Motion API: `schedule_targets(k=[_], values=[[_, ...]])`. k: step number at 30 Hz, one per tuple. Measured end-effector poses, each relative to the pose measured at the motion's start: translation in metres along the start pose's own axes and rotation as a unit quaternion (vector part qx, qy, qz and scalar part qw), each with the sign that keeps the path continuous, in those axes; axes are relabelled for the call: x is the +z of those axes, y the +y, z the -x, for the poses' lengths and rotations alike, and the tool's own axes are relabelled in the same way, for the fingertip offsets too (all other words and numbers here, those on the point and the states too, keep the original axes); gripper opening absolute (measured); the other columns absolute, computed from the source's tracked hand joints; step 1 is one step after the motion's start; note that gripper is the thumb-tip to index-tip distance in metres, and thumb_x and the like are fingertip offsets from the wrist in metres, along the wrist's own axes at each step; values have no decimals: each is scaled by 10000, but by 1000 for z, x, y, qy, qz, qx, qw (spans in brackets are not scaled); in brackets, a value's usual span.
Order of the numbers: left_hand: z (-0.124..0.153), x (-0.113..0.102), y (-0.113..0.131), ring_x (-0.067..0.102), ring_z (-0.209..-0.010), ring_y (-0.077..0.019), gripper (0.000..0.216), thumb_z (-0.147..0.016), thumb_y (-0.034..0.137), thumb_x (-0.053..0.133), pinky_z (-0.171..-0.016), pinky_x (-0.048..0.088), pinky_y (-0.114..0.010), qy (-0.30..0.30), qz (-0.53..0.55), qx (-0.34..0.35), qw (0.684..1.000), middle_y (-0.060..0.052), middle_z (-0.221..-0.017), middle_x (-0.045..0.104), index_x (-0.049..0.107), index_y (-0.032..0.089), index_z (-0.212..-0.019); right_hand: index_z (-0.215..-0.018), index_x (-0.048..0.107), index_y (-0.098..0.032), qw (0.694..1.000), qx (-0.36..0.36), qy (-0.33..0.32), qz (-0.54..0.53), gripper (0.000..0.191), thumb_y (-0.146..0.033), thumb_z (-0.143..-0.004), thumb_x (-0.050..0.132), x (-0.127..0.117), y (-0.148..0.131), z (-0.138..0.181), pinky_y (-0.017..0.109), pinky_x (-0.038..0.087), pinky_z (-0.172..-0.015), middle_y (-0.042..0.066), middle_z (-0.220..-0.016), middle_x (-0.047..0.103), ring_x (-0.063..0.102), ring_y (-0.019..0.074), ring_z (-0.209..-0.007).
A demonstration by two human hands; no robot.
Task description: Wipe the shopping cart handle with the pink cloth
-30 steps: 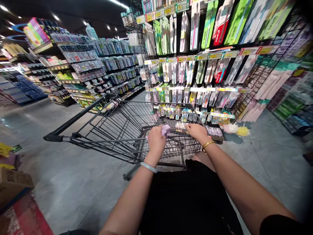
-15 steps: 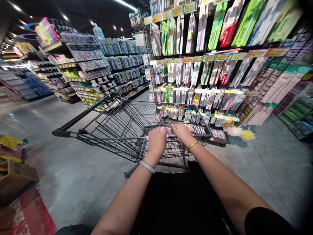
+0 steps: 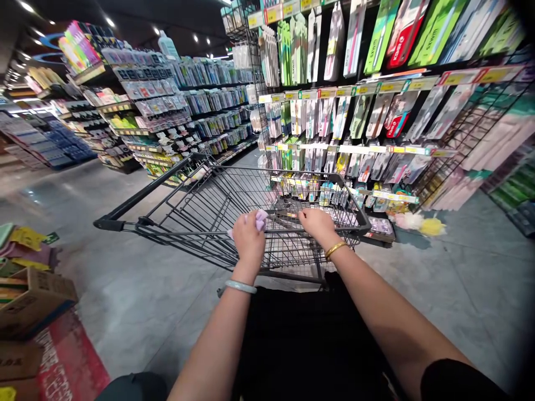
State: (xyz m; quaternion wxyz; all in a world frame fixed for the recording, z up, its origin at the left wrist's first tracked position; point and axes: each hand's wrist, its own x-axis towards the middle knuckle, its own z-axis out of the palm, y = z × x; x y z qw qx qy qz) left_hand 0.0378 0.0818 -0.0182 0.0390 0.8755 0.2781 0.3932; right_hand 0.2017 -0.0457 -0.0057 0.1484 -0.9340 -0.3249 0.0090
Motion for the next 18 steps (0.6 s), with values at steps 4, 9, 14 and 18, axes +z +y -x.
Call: schedule_targets(k=[4,9,14,18], values=[[14,3,9,525,-960,-258,323,-841,160,580,-829,412,-393,-46,-1,143,989,-87,-1100,599,639,272,-1138,-987,736,-221,1000,6,-6,13,482,-435,-954,306,-1,0,-1,292,454,-746,100,-996,733,668,221,-894],[5,-11,-21,521,-953,-249,383,-812,123,587,-814,412,-376,-28,-12,47,998,-78,-1050,589,623,275,-1162,-965,735,-231,999,3,-24,22,504,-460,-952,287,1,9,-2,277,434,-688,94,-964,725,660,216,-864],[9,-19,-30,515,-952,-239,392,-788,100,588,-834,410,-376,-24,1,-3,1000,-65,-1025,582,625,264,-1142,-988,728,-232,998,-18,-31,42,519,-480,-959,273,5,-11,-4,285,405,-666,104,-975,721,653,237,-880],[20,-8,-14,501,-974,-246,419,-799,126,592,-832,408,-384,-44,-10,63,997,-68,-1078,573,609,282,-1188,-1030,706,-250,992,-116,-40,-29,551,-505,-982,220,12,-61,-5,272,402,-692,75,-1014,721,647,218,-925]])
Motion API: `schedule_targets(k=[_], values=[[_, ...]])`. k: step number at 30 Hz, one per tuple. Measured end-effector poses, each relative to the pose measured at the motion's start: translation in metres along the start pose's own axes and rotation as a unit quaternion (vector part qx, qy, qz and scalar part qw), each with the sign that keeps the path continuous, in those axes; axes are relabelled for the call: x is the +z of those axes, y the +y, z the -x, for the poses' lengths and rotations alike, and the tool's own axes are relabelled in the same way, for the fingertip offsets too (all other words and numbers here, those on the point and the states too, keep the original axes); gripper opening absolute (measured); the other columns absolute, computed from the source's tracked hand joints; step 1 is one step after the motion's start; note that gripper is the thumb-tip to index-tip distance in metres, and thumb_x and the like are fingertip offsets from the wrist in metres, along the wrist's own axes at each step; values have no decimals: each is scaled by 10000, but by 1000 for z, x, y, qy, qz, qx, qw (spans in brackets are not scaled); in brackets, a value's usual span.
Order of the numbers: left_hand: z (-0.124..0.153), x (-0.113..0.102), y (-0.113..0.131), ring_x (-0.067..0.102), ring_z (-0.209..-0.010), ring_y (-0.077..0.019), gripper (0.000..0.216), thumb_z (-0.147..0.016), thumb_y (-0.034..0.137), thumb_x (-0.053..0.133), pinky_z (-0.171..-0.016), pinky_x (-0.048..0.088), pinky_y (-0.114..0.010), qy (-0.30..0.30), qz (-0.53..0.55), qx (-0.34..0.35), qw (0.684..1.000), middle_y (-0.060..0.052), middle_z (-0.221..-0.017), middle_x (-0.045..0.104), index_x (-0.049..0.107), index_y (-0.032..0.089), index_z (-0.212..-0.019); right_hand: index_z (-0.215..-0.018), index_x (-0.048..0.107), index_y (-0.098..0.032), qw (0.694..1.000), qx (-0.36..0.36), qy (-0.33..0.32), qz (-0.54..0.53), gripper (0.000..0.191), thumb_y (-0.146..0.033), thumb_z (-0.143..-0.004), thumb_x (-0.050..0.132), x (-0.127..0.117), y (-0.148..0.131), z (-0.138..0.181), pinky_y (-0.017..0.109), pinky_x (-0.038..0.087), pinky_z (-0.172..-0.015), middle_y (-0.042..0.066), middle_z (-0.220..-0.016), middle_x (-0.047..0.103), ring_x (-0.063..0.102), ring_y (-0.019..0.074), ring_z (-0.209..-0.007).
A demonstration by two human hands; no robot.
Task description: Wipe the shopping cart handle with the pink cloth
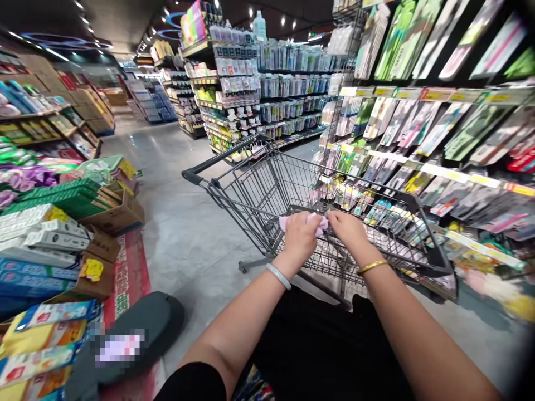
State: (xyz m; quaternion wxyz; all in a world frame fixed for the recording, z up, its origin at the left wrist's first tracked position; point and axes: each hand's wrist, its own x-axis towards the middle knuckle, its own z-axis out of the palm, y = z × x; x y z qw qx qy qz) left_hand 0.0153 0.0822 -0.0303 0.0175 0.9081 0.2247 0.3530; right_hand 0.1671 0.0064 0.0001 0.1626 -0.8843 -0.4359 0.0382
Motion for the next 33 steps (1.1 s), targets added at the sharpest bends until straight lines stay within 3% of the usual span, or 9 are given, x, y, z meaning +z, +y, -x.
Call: schedule_targets(k=[3,7,10,14,17,22,24,30,33], values=[[-2,-7,-25,504,-954,-238,389,-820,137,588,-821,412,-376,9,-8,-1,1000,-59,-1056,578,619,295,-1174,-1038,694,-226,999,-24,-41,1,601,-528,-986,178,8,-25,-7,293,417,-719,94,-1018,718,650,233,-930],[-9,-30,-87,512,-939,-248,326,-820,147,603,-817,423,-383,113,-24,-163,980,-74,-1021,583,652,267,-1119,-990,702,-217,995,-20,-98,29,678,-612,-966,152,12,-32,-8,321,437,-733,105,-982,715,653,253,-924],[-5,-31,-100,514,-967,-259,306,-831,157,593,-842,423,-405,160,-30,-213,963,-87,-1055,581,661,262,-1110,-1003,701,-228,995,-27,-87,51,666,-607,-966,153,11,-34,-6,327,444,-724,96,-980,713,653,256,-911],[13,-14,-80,516,-1067,-255,304,-835,168,598,-922,404,-426,107,-3,-50,993,-72,-1130,594,669,305,-1097,-1021,709,-226,993,-18,-93,70,652,-594,-968,174,11,-37,-6,321,448,-728,105,-996,713,653,253,-921],[18,-17,-94,530,-1066,-236,239,-876,217,574,-936,400,-407,83,21,19,996,-54,-1094,616,681,317,-1065,-1042,709,-234,992,-8,-104,73,631,-591,-965,195,12,-36,-7,317,446,-737,104,-1035,711,649,254,-948],[2,-42,-155,518,-1047,-265,257,-848,208,568,-929,396,-415,232,-35,-271,934,-100,-1101,588,667,237,-1084,-1055,704,-254,992,-9,-97,75,639,-591,-964,170,13,-36,-7,324,440,-731,94,-1034,711,647,254,-929],[4,-36,-156,499,-1099,-276,275,-824,218,596,-968,380,-425,254,-47,-301,918,-108,-1157,566,652,232,-1093,-1054,703,-254,992,-10,-93,79,637,-585,-966,165,13,-37,-7,324,434,-720,94,-1020,711,648,255,-917],[54,19,-115,484,-1157,-254,336,-822,220,598,-996,400,-419,264,57,-224,936,-128,-1175,529,534,200,-1151,-1010,707,-224,991,-7,-96,95,595,-534,-970,201,15,-38,-8,306,420,-693,109,-986,711,646,248,-901],[59,20,-122,502,-1112,-242,311,-837,228,587,-976,419,-412,248,81,-213,941,-116,-1116,554,509,194,-1136,-996,704,-239,991,-12,-95,95,591,-541,-969,197,15,-37,-9,305,424,-704,92,-986,715,647,243,-904]])
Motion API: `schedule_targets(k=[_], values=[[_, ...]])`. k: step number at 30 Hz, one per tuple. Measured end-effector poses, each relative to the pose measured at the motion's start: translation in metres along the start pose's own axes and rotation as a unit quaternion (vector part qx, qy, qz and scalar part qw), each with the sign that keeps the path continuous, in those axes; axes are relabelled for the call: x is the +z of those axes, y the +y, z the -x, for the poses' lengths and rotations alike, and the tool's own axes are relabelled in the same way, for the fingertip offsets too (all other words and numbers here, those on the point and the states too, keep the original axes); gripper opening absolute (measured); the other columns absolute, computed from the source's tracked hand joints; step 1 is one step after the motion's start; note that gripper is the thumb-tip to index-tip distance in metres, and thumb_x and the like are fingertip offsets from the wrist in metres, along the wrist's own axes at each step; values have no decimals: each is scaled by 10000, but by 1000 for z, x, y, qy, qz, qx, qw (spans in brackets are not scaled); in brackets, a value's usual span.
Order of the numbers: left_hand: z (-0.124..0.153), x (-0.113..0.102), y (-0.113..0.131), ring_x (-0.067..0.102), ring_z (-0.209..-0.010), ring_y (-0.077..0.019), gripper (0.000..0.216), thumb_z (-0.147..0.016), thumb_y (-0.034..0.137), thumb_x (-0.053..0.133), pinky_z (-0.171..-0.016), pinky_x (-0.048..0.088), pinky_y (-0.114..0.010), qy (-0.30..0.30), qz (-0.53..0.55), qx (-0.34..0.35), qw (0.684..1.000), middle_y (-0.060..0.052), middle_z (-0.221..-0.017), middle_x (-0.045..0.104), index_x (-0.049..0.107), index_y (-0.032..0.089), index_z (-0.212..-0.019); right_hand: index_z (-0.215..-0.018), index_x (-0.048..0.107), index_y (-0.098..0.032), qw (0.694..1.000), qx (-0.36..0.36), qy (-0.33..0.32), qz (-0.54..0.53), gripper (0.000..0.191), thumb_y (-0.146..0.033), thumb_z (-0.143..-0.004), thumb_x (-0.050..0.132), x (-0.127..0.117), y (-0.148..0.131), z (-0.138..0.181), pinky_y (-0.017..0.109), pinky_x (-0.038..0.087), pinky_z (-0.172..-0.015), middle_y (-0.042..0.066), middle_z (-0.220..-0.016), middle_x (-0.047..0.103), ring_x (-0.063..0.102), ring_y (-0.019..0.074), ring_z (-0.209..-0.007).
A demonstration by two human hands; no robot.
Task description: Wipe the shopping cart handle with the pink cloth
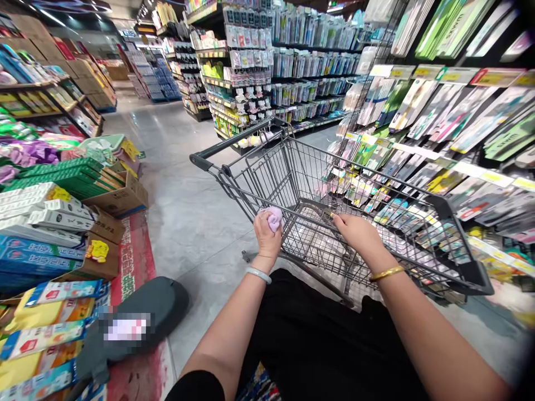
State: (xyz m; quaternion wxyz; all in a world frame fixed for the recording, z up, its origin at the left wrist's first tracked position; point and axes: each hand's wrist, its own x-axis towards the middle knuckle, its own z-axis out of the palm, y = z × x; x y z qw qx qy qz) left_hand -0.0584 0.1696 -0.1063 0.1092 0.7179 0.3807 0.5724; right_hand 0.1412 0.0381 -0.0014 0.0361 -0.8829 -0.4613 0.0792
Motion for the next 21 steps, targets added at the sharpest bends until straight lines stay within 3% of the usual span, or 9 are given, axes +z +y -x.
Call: schedule_targets(k=[5,8,11,13,15,17,19,21], values=[[-24,-6,-4,519,-1089,-224,254,-870,238,579,-979,421,-394,-30,-23,-25,999,-84,-1106,570,516,219,-1116,-1010,706,-230,1000,13,5,6,583,-521,-973,202,-2,-5,0,321,440,-727,107,-997,713,653,255,-916],[4,3,-7,518,-1089,-233,313,-851,222,597,-968,432,-409,-47,-15,-26,998,-102,-1138,557,509,208,-1151,-1012,710,-213,1000,19,11,5,597,-523,-975,201,-3,-8,0,318,439,-725,119,-984,712,656,255,-907],[45,16,-16,527,-1067,-236,353,-790,133,614,-947,446,-419,-121,5,-24,992,-97,-1109,566,534,203,-1127,-999,711,-213,1000,17,12,3,596,-526,-974,204,-3,-8,0,313,434,-716,116,-980,714,655,254,-904],[58,21,-17,544,-1015,-222,309,-786,119,612,-911,463,-399,-159,22,-55,986,-78,-1048,579,554,204,-1078,-989,711,-221,1000,16,10,3,587,-527,-973,211,-3,-6,0,312,432,-716,109,-986,715,653,252,-906],[52,20,-12,553,-980,-206,258,-811,158,612,-879,475,-374,-136,41,-107,984,-65,-1018,574,550,209,-1057,-998,712,-228,1000,12,7,2,578,-521,-975,214,-2,-5,0,310,431,-716,103,-985,717,652,250,-905],[33,17,-1,555,-989,-196,257,-840,212,605,-881,473,-359,-66,57,-145,986,-62,-1043,562,524,221,-1084,-1009,714,-229,1000,8,7,-1,577,-513,-978,213,-2,-5,0,304,428,-709,100,-972,718,652,246,-896],[16,15,9,549,-1019,-190,270,-861,235,588,-915,458,-356,-10,65,-144,987,-61,-1080,549,502,235,-1118,-1006,716,-222,1000,5,14,-2,584,-512,-980,210,-2,-5,0,297,423,-696,101,-956,719,654,244,-886],[13,16,15,542,-1046,-198,284,-856,224,592,-944,446,-370,-3,55,-121,991,-69,-1103,540,498,235,-1124,-996,717,-211,1000,6,21,1,592,-515,-982,209,-3,-6,1,294,421,-692,105,-948,721,655,243,-883]])
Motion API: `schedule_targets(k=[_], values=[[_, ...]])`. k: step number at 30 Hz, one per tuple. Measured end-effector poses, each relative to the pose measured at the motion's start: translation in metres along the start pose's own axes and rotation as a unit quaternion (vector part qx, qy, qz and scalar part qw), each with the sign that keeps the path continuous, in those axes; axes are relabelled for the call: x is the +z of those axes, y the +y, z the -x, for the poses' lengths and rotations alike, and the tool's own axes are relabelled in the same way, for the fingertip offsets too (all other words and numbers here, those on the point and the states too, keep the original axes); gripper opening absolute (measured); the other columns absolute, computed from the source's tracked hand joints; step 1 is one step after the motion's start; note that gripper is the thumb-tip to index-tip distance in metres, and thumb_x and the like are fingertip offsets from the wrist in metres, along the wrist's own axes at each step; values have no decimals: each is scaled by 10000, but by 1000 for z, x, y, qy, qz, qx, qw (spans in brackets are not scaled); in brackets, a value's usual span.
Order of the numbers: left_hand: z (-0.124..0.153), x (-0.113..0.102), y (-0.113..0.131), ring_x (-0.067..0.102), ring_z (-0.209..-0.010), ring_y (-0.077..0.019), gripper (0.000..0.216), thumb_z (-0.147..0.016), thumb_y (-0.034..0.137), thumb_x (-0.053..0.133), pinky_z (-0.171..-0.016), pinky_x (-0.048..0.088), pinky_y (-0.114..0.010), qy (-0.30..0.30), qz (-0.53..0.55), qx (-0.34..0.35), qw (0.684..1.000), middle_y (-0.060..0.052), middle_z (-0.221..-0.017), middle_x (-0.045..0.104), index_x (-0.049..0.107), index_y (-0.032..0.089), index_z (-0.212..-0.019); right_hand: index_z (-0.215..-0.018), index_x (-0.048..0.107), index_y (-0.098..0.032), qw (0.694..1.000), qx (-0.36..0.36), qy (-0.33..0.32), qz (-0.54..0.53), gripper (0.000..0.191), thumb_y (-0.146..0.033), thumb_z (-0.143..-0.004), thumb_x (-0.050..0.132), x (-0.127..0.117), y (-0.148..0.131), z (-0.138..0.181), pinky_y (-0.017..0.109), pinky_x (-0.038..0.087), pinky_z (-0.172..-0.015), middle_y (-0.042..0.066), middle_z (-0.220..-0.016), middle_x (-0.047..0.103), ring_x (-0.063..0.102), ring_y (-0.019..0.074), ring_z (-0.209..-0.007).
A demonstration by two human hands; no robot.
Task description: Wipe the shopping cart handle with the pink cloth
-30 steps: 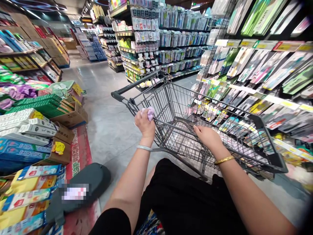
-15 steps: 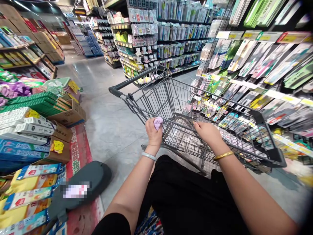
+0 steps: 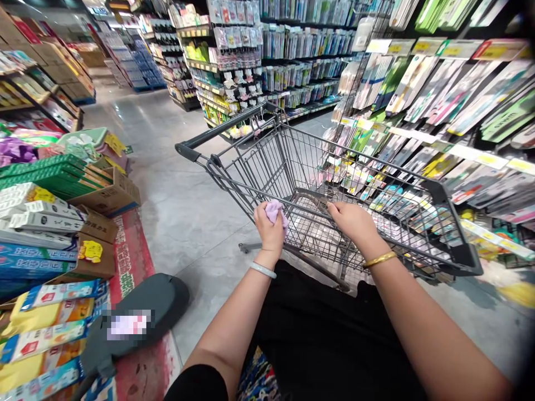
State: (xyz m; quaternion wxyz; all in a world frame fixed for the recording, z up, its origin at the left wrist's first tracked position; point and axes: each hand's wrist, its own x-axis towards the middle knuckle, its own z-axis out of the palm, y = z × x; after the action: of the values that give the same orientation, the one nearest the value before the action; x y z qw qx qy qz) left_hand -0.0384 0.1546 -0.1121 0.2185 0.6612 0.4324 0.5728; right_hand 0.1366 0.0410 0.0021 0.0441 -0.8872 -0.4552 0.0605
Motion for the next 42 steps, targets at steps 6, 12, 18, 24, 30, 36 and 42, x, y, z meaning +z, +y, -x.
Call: schedule_targets(k=[6,12,18,24,30,36,42], values=[[55,15,-20,554,-1016,-222,259,-802,149,623,-913,473,-398,-152,-30,27,987,-73,-1032,558,549,214,-1042,-975,715,-210,1000,2,6,6,600,-520,-984,202,0,-2,1,300,427,-704,107,-950,724,655,243,-877],[37,16,17,548,-1037,-208,252,-849,234,612,-945,452,-386,-77,41,23,996,-72,-1066,551,521,226,-1084,-978,715,-207,1000,7,12,12,583,-501,-985,211,-1,-2,3,294,431,-711,104,-953,726,658,237,-879],[60,21,3,479,-1180,-272,307,-742,147,652,-1057,355,-486,-198,73,-52,976,-110,-1125,559,573,205,-1032,-969,711,-202,1000,0,13,5,583,-494,-987,206,-1,-2,3,293,430,-707,106,-946,720,657,233,-870],[122,24,-25,600,-949,-239,236,-684,147,699,-954,440,-460,-269,162,-244,917,-57,-906,629,607,199,-895,-929,720,-178,998,-17,51,-18,563,-466,-994,241,3,3,0,318,460,-714,115,-870,712,660,238,-842],[108,29,1,655,-850,-171,340,-791,338,657,-807,514,-325,-266,296,-352,847,-51,-978,670,537,193,-1074,-1098,691,-232,893,-281,328,-124,272,-336,-951,487,38,10,39,454,389,-1057,85,-1201,646,527,256,-1205],[88,-1,58,657,-947,-239,607,-818,694,519,-857,508,-352,-339,507,-505,611,-109,-1013,687,632,153,-1070,-1360,538,-261,922,-268,216,-177,533,-469,-875,617,125,7,96,524,399,-1074,126,-1488,380,393,319,-1336],[53,-26,104,570,-1146,-250,560,-935,642,358,-985,447,-408,-426,247,-132,860,-96,-1195,647,618,227,-1207,-1254,613,-308,889,-209,335,-231,401,-150,-891,551,91,45,95,480,420,-1057,86,-1385,426,443,264,-1272]])
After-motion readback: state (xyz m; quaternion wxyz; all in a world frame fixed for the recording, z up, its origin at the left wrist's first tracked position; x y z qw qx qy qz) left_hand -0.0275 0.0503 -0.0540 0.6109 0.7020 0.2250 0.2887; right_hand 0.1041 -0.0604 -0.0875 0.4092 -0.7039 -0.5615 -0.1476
